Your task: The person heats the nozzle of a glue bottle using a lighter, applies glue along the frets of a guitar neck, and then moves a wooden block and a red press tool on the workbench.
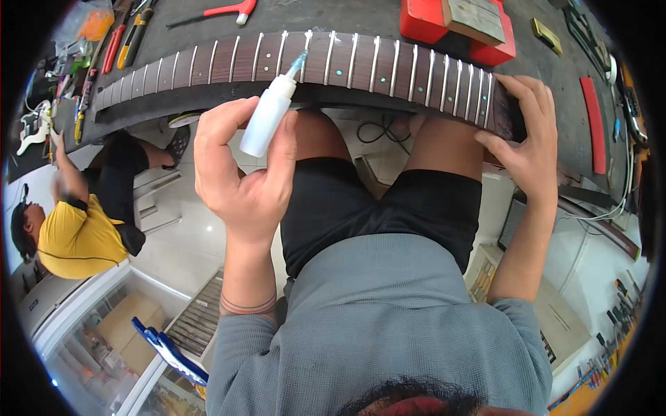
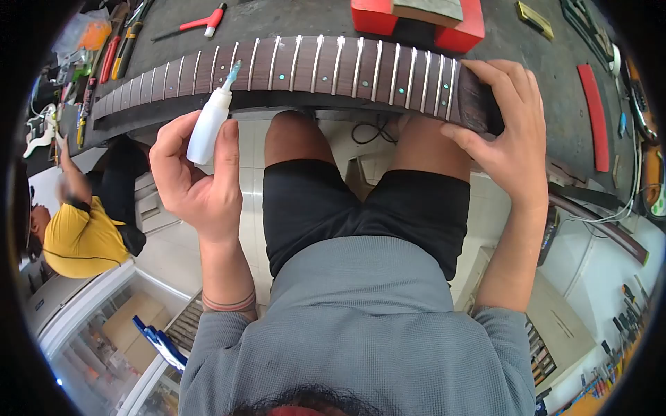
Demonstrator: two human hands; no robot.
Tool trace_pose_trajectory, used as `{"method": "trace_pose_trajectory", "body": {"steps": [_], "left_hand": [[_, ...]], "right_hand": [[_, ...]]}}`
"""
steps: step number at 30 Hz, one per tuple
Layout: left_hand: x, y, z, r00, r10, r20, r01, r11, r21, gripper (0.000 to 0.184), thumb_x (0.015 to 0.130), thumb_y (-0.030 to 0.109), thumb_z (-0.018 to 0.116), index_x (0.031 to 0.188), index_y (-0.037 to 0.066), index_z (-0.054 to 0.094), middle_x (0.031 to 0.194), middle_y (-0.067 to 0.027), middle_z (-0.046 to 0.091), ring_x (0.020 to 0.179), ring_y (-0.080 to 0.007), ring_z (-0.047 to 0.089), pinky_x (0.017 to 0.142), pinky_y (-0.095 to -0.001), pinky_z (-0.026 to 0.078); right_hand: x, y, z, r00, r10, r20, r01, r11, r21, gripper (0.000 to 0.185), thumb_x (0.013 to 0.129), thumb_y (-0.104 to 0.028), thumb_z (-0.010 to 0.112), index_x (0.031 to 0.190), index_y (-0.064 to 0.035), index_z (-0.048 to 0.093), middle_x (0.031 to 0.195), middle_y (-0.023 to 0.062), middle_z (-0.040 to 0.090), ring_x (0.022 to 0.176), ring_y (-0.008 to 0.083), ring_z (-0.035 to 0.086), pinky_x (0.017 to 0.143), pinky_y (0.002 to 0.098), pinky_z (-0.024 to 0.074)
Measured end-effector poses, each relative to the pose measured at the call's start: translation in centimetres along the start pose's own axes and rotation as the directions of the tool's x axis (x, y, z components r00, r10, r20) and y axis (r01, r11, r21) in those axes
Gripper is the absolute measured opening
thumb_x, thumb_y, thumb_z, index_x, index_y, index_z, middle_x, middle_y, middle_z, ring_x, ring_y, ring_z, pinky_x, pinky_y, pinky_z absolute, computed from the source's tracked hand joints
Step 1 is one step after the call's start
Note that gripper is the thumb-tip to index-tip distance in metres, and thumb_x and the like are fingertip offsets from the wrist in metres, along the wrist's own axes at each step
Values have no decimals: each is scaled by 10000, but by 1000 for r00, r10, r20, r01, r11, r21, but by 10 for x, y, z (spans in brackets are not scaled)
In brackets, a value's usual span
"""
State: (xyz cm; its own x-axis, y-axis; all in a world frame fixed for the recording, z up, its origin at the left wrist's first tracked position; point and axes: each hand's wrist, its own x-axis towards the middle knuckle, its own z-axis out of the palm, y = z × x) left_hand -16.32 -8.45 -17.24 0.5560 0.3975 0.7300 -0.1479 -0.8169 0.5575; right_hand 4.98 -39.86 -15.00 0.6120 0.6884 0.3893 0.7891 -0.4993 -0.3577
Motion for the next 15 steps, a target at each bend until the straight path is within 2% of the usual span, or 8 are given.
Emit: {"method": "trace_pose_trajectory", "body": {"steps": [4,7,10,15], "left_hand": [[-8,9,-1,999,-32,-15,33,992,120,464,881,52,1011,1254,-13,742,1136,-110,770,933,-197,726,857,-321,582],[-6,19,-5,994,-5,109,-19,976,217,411,976,1,930,1296,-58,680,1209,-124,733,1038,-146,723,923,-269,592],[-7,19,2,998,21,59,-33,976,216,457,878,48,1013,1243,-11,745,1124,-117,773,927,-210,731,834,-328,589],[0,30,9,990,78,121,-112,948,299,441,867,23,1010,1215,-14,742,1063,-137,771,869,-232,728,791,-339,594]], "right_hand": [[-3,6,1,999,-27,-18,27,1000,-10,735,738,-424,934,1364,-92,742,1282,103,679,1207,369,634,1089,479,486],[-5,6,2,999,-34,-37,34,999,-15,735,749,-445,941,1370,-105,743,1287,81,682,1209,352,636,1078,471,484],[-6,11,3,997,-60,-56,59,998,-17,734,756,-471,946,1374,-128,749,1294,57,688,1212,331,636,1061,467,482],[-8,15,4,996,-67,-65,66,998,-21,732,759,-489,945,1378,-150,753,1301,34,693,1206,311,635,1028,457,483]]}}
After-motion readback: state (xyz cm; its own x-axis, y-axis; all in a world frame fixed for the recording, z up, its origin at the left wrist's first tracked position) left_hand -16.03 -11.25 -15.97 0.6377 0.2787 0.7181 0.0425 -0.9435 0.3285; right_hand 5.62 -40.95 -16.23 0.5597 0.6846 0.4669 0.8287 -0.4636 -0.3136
